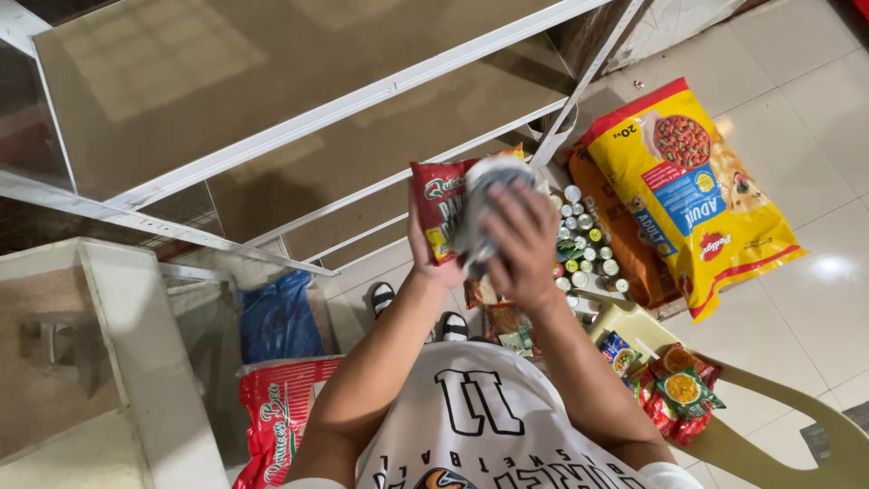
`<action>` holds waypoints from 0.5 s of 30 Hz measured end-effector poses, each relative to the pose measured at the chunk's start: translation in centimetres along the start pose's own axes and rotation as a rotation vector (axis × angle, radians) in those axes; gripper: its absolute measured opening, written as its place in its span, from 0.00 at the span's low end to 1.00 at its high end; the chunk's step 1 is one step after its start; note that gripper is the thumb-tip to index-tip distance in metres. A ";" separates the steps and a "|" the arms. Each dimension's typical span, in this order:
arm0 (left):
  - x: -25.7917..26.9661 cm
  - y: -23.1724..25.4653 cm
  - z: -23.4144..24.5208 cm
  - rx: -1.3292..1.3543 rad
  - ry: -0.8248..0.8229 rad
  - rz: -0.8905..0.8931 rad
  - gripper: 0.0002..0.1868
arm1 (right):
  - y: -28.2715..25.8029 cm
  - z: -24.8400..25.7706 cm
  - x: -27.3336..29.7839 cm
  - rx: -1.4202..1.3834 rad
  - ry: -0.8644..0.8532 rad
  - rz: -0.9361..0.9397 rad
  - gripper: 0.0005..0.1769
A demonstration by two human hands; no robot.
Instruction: The person is wiping down packets of instant noodles with a cloth and organizing them onto a metal shelf.
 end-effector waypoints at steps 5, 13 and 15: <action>-0.5 -1.4 -0.3 0.004 -0.003 0.001 0.42 | -0.7 0.3 -2.6 0.009 0.090 -0.163 0.26; 0.3 -0.1 -0.6 -0.003 -0.008 -0.006 0.42 | 1.4 -0.1 -1.3 -0.008 -0.018 -0.122 0.28; 0.3 -0.4 -0.7 -0.003 -0.015 0.001 0.42 | 0.2 -0.1 -2.5 0.026 -0.009 -0.124 0.28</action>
Point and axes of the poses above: each hand's wrist, its own x-axis away from the middle knuckle, its own z-axis out of the back of the hand, y = z × x, the point moved 2 cm from there along -x, towards the middle knuckle, and after that the axes turned 7 degrees about -y, right-handed, at the moved point
